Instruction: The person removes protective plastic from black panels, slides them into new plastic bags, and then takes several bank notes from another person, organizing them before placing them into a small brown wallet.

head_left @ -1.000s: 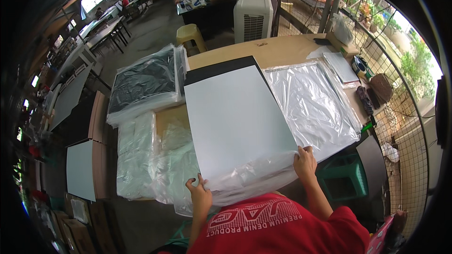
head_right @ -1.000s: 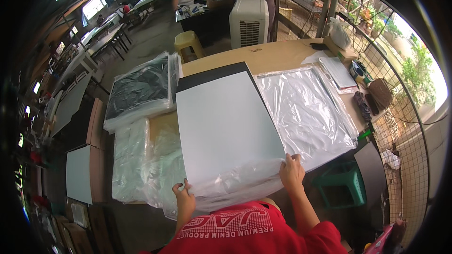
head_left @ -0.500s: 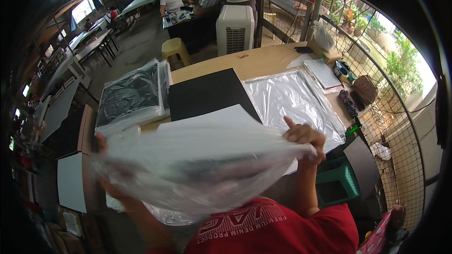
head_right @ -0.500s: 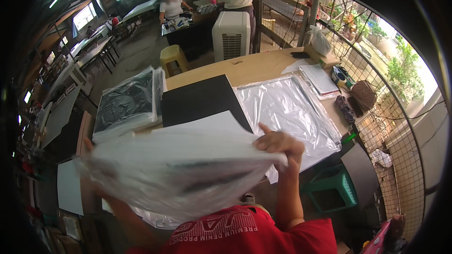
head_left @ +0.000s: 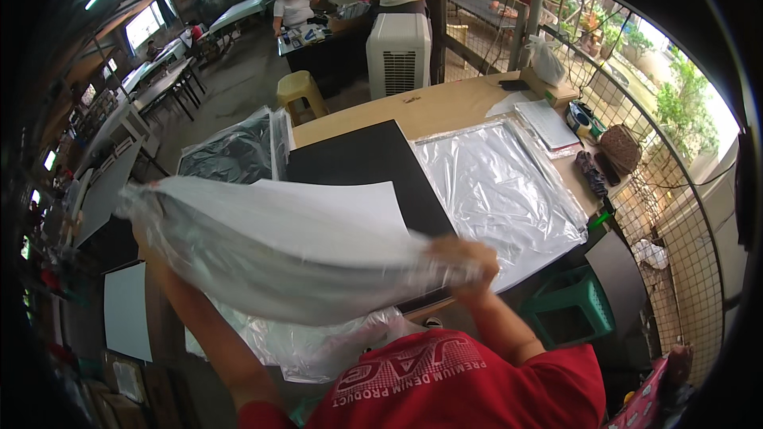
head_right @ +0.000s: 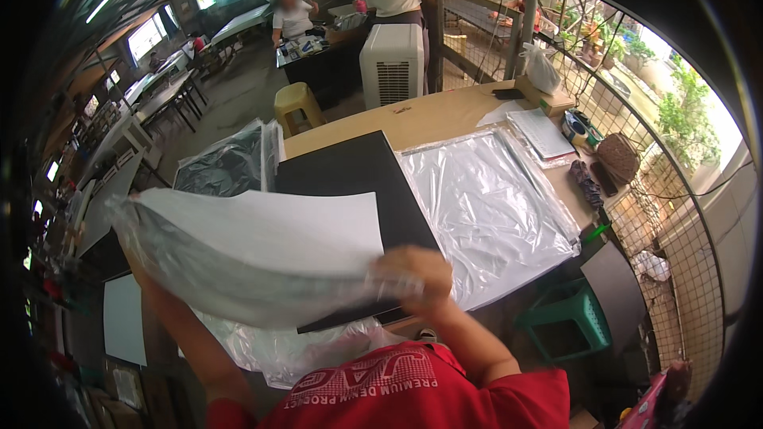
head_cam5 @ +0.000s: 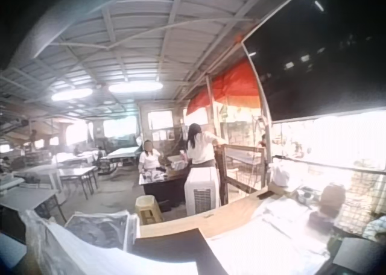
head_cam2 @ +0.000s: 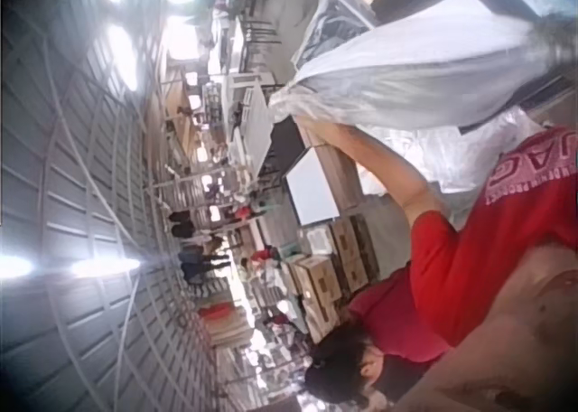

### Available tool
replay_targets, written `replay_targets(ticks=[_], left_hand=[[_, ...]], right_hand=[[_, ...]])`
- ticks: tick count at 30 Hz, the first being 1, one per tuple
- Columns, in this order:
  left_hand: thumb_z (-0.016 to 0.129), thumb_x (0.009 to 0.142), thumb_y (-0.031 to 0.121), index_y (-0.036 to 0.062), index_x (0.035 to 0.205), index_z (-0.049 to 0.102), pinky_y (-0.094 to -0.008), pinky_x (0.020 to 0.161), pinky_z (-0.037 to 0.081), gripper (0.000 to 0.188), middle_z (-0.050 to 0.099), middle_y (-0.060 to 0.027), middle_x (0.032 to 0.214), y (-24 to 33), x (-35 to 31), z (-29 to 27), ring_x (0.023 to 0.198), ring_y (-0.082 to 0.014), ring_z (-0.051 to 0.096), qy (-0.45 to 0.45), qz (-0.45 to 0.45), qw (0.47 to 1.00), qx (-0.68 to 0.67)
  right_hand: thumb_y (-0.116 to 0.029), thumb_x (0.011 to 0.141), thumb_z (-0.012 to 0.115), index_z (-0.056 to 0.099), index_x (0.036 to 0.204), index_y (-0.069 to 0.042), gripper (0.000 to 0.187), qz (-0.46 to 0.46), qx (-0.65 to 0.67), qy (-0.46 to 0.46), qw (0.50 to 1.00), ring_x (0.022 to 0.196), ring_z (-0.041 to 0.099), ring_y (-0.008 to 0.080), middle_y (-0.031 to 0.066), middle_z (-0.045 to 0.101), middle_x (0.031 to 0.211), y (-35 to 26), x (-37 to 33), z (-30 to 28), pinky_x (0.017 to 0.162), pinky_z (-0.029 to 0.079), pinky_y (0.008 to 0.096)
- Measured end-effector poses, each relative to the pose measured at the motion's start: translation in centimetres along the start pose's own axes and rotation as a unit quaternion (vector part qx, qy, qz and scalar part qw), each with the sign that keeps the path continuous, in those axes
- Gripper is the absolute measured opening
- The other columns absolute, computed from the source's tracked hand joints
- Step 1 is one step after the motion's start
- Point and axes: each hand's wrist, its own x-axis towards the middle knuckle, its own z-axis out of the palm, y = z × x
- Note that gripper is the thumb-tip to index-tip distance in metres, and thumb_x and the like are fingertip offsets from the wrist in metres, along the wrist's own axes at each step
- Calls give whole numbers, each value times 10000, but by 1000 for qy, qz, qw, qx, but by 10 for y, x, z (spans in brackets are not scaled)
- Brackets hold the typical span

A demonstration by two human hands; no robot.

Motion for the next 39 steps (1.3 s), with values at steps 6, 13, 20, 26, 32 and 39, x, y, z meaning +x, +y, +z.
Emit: replay_targets(ticks=[6, 13, 20, 26, 32, 39], left_hand=[[533, 929, 204, -21, 1229, 538, -386, 904, 427, 375, 566, -193, 1115, 75, 38, 31, 1022, -338, 558, -53, 260, 906, 329], [744, 824, 261, -3, 1450, 294, -294, 984, 380, 815, 480, -122, 1374, -50, -10, 96, 1236, -206, 454, -75, 54, 978, -188], [694, 815, 190, 43, 1508, 192, -355, 978, 438, 868, 483, -205, 1394, -10, -18, 76, 1261, -310, 495, -173, 274, 938, 127], [553, 872, 81, 60, 1402, 434, -420, 773, 498, 543, 601, -240, 1202, -208, -113, 106, 1066, -362, 609, -106, 94, 967, 212], [503, 877, 7, 91, 1355, 502, -469, 696, 464, 485, 632, -284, 934, -168, -260, 9, 838, -444, 620, -221, -75, 917, 323], [520, 857, -32, 163, 1373, 518, -397, 657, 498, 552, 619, -194, 830, -152, -359, -74, 702, -331, 620, -382, -70, 891, 235]], right_hand=[[-242, 791, 790, 624, 1170, -19, 470, 113, -18, 143, 983, 847, 656, 161, 92, 685, 1077, 34, 155, -40, 707, 512, 300], [12, 834, 643, 425, 1408, -17, 615, -20, -245, 110, 963, 1131, 575, 225, 140, 570, 1265, 86, 111, -13, 987, 411, 288], [-361, 439, 906, 225, 1524, -141, 1300, 158, -201, -338, 905, 988, 523, 309, 190, 500, 1114, 91, 157, -54, 877, 422, 364], [67, 722, 432, 614, 1260, -139, 605, 297, -298, -171, 891, 716, 637, 431, 318, 586, 818, 221, -22, 16, 688, 493, 471], [88, 780, 413, 596, 1267, -99, 553, 427, -267, -246, 828, 947, 636, 403, 255, 642, 1034, 73, -139, -12, 814, 503, 431], [100, 790, 442, 709, 1092, -82, 443, 510, -207, -103, 828, 639, 642, 272, 192, 666, 839, -18, -171, -27, 641, 502, 324]])
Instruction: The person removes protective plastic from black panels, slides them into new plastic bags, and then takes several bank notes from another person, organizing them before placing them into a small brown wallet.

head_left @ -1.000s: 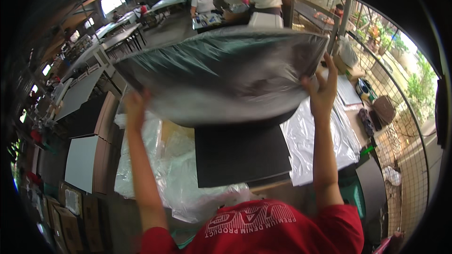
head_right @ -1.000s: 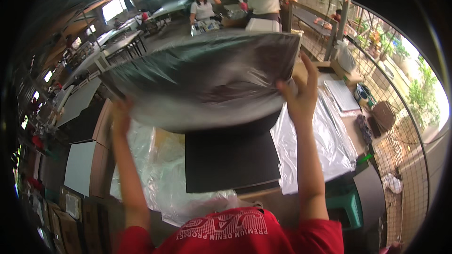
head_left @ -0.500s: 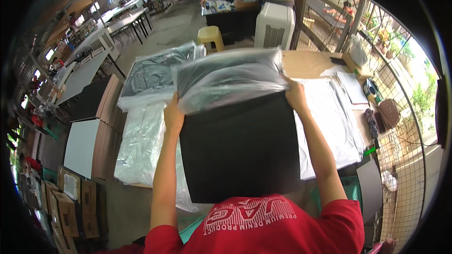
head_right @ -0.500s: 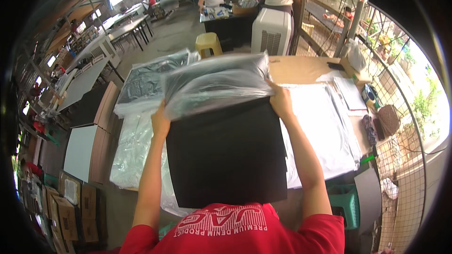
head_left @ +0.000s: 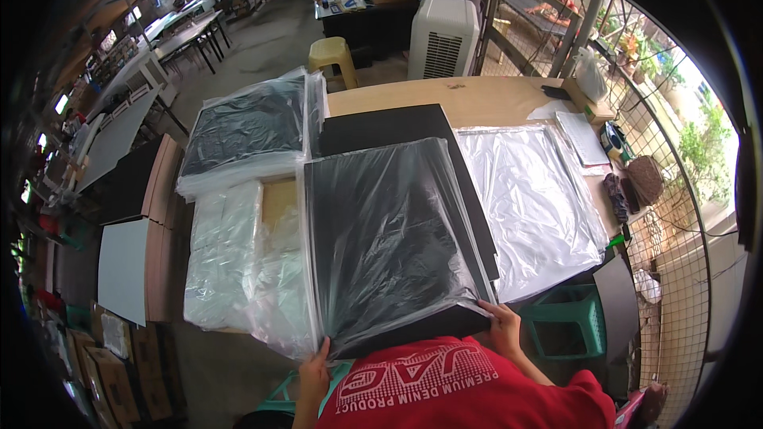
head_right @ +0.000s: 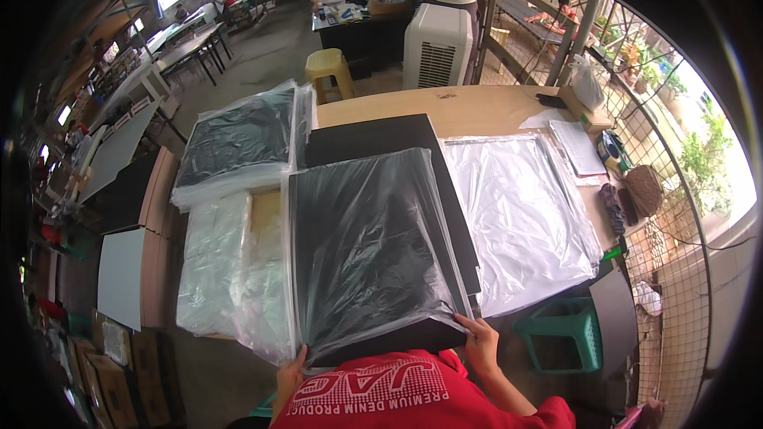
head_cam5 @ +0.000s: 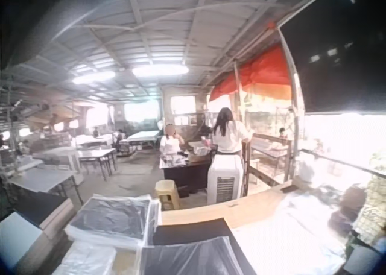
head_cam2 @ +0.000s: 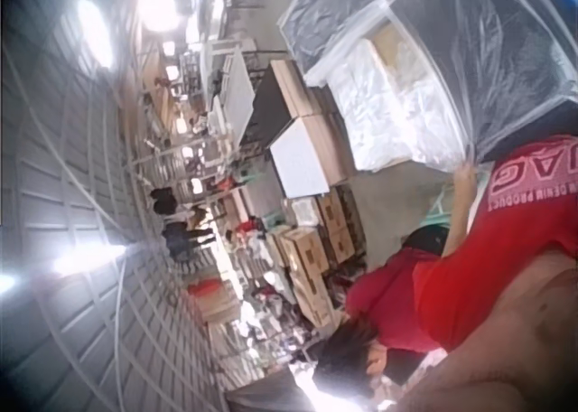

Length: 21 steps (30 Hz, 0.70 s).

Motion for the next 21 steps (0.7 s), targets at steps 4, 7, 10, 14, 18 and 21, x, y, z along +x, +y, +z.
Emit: replay_targets(ticks=[4, 7, 10, 14, 18, 21], left_hand=[[590, 838, 14, 151, 1330, 564, -362, 625, 498, 512, 602, -156, 790, 52, 39, 25, 681, -290, 601, -41, 65, 991, -113], [653, 836, 76, 125, 1412, 457, -377, 665, 499, 610, 608, -145, 928, 176, 127, 69, 706, -266, 596, -123, 259, 945, -159], [715, 845, 179, 45, 1510, 119, -331, 760, 533, 903, 436, -259, 1269, 247, 161, 169, 805, -234, 645, -376, 258, 855, -246], [713, 854, 225, 17, 1505, -29, -318, 786, 542, 1008, 219, -274, 1439, 291, 144, 231, 821, -245, 655, -495, 227, 785, -295], [690, 857, 211, 19, 1474, -2, -318, 794, 540, 947, 331, -264, 1403, 274, 144, 237, 849, -232, 661, -530, 254, 765, -265], [640, 872, 145, -25, 1422, 359, -316, 820, 531, 641, 483, -209, 1336, 255, 163, 131, 892, -221, 663, -526, 181, 787, -265]], right_hand=[[32, 815, 411, 739, 990, -36, 378, -24, -9, 111, 993, 837, 639, 209, 138, 694, 857, 48, 26, -33, 823, 484, 335], [13, 692, 355, 727, 962, 35, 460, 57, 57, 149, 986, 966, 655, 244, 176, 708, 991, 140, 101, -143, 920, 469, 336], [9, 620, 372, 751, 930, -5, 490, 112, -26, 163, 980, 900, 675, 244, 157, 724, 884, 221, 155, -270, 898, 481, 303], [-13, 613, 468, 723, 1004, 12, 467, 112, -154, 179, 965, 872, 676, 231, 163, 714, 842, 291, 193, -338, 836, 502, 301], [-121, 737, 696, 569, 1312, -132, 588, 119, -445, -126, 878, 804, 660, 255, 139, 662, 849, 333, 200, -364, 679, 544, 416], [39, 810, 596, 448, 1412, -180, 658, 254, -255, -105, 927, 499, 592, 190, 153, 584, 1151, 276, 175, -324, 337, 453, 288]])
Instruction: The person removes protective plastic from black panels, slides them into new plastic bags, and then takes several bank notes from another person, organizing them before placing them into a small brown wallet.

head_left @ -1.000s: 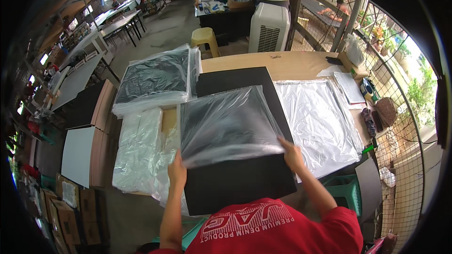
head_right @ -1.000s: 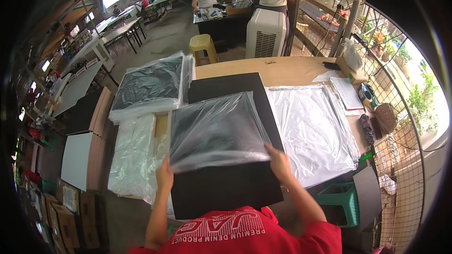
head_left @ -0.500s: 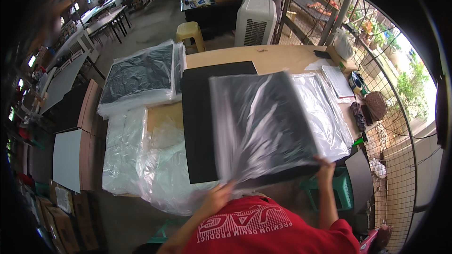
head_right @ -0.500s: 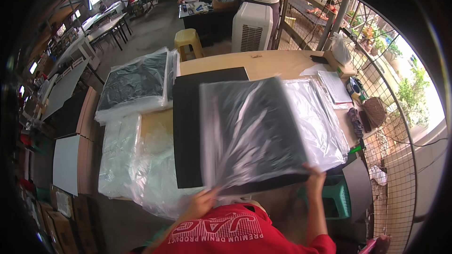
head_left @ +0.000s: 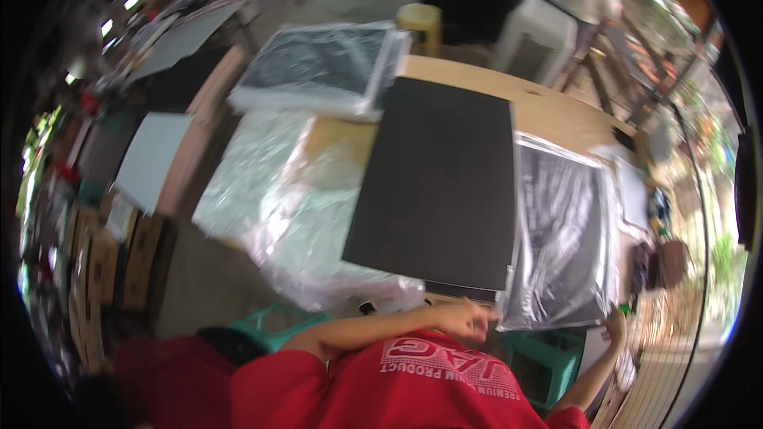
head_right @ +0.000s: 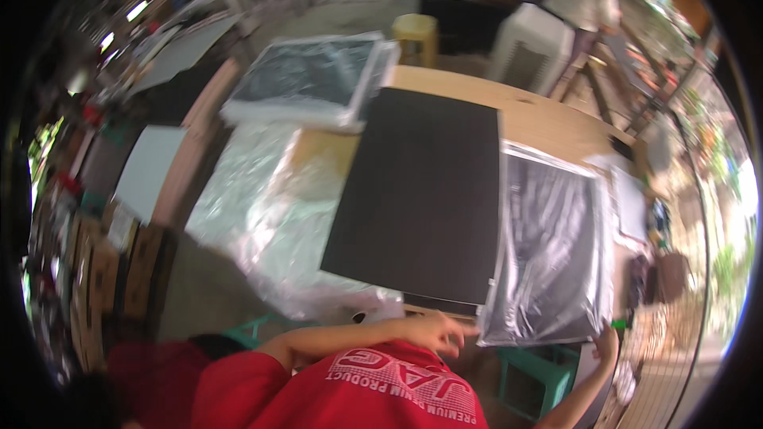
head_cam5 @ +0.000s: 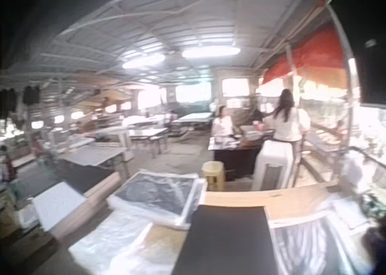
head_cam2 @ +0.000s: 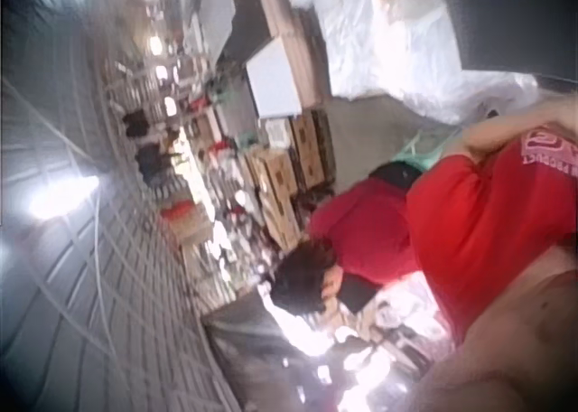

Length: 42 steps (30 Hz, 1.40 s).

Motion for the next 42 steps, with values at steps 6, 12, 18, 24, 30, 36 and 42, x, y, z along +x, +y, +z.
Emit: replay_targets(ticks=[6, 12, 18, 24, 30, 36, 42], left_hand=[[568, 878, 8, 8, 1008, 603, -376, 909, 445, 134, 603, -130, 1022, -111, -254, -32, 1028, -271, 566, 822, -110, 484, 279], [675, 819, 78, -3, 880, 622, -372, 811, 471, 115, 624, -114, 886, -219, -333, 1, 888, -235, 594, 935, -206, 257, 134], [737, 782, 60, -22, 759, 592, -308, 648, 474, 168, 622, -40, 756, -216, -377, 29, 674, -141, 566, 875, -302, 376, 38], [703, 786, -43, 50, 856, 569, -208, 614, 434, 178, 564, 26, 725, -113, -407, -15, 633, -71, 500, 852, -28, 517, -79], [731, 748, -43, 34, 1042, 577, -227, 657, 461, 341, 604, -6, 859, -118, -436, -39, 743, -84, 541, 803, 96, 549, -212], [731, 723, 5, 5, 1227, 500, -297, 859, 479, 554, 598, -66, 1148, -190, -461, -75, 1038, -172, 593, 798, -258, 539, 84], [746, 725, 79, 1, 1309, 455, -343, 951, 430, 657, 547, -111, 1256, -158, -325, -49, 1144, -186, 538, 378, -251, 760, 466]], right_hand=[[37, 819, 531, 599, 1266, -68, 464, -163, 144, 74, 973, 707, 617, 153, 162, 643, 1140, -160, -106, 77, 594, 487, 278], [24, 802, 637, 651, 1178, -65, 386, -487, 134, -54, 861, 767, 625, 188, 115, 649, 929, -447, -205, 169, 660, 497, 298], [-81, 797, 661, 673, 1112, -114, 317, -720, 53, -193, 664, 828, 638, 316, 122, 647, 975, -597, -275, 254, 718, 518, 387], [-194, 761, 737, 522, 1291, -35, 594, -800, 107, -296, 511, 1206, 489, 336, 170, 576, 1248, -691, -331, 365, 1025, 394, 408], [-84, 744, 743, 680, 889, -27, 168, -684, 223, -339, 606, 777, 669, 225, 107, 680, 799, -710, -348, 381, 718, 513, 336], [-2, 771, 684, 652, 871, -6, 105, -699, 301, -299, 576, 766, 659, 212, 113, 677, 823, -712, -335, 337, 714, 513, 323], [-28, 803, 644, 630, 878, -1, 82, -684, 273, -279, 616, 733, 648, 236, 122, 669, 798, -729, -335, 319, 687, 507, 343]])
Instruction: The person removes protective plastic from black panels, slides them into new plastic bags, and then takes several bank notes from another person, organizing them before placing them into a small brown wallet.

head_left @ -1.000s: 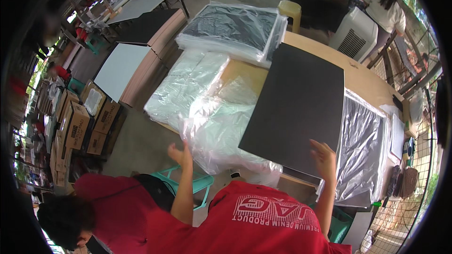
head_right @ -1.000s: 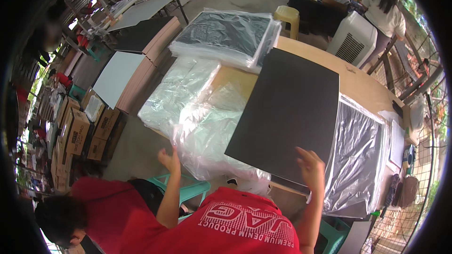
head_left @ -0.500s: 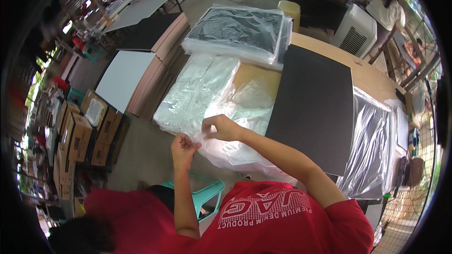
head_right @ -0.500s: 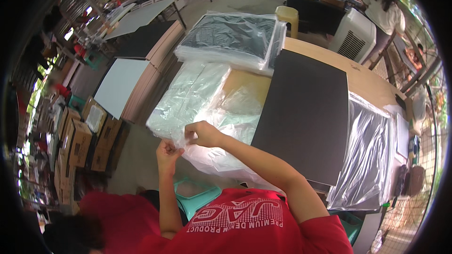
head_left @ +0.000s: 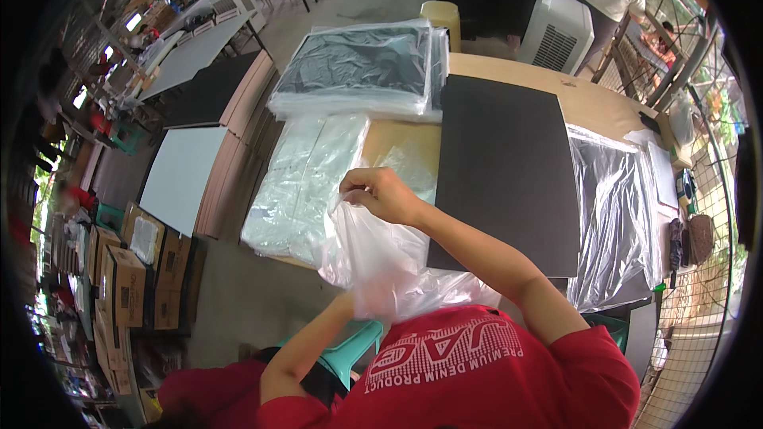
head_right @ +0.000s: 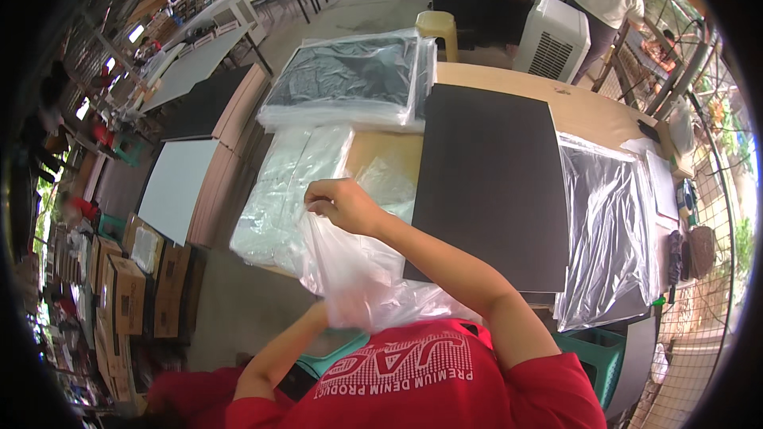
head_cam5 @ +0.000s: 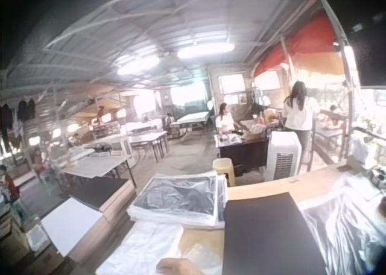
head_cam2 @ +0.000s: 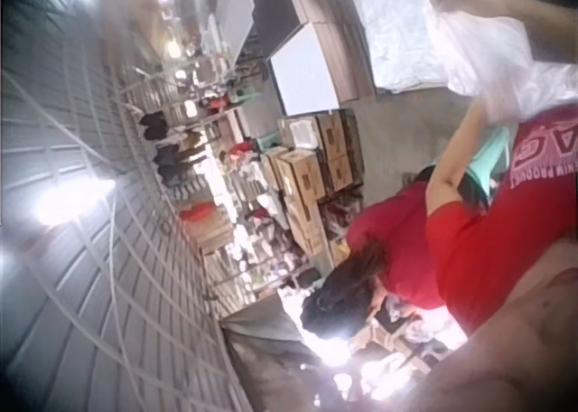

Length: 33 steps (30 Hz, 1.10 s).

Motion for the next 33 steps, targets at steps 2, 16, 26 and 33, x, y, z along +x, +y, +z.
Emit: replay_targets(ticks=[2, 16, 26, 33], left_hand=[[751, 725, 104, 0, 1336, 440, -358, 982, 414, 694, 529, -126, 1293, -5, -51, -9, 1179, -191, 520, -39, 33, 997, 49], [713, 786, -27, 39, 850, 518, -271, 796, 502, 215, 694, -116, 868, -10, 11, -190, 872, -165, 660, 287, -151, 825, -463], [724, 783, -10, 44, 832, 477, -223, 597, 477, 258, 626, -51, 709, 27, 12, -205, 686, -125, 641, 289, -250, 834, -398], [611, 910, 449, -8, 1059, 604, -255, 607, 445, 481, 614, -70, 823, -37, 29, -112, 712, -125, 562, -147, -16, 493, -857]], right_hand=[[-42, 805, 638, 627, 876, 0, 83, 34, 5, 7, 999, 716, 645, 252, 126, 670, 793, -1, -3, -18, 683, 506, 348], [-122, 841, 699, 624, 988, -10, 199, -26, 17, 118, 993, 824, 635, 137, 60, 661, 861, -38, 32, -57, 771, 513, 337], [13, 792, 664, 683, 862, 21, 73, 70, 57, 11, 996, 705, 635, 134, 80, 685, 786, 10, -26, -23, 682, 511, 285], [-8, 896, 544, 586, 917, -9, 47, -25, -14, 73, 997, 917, 622, 183, 116, 657, 959, 33, -19, -26, 842, 481, 319]])
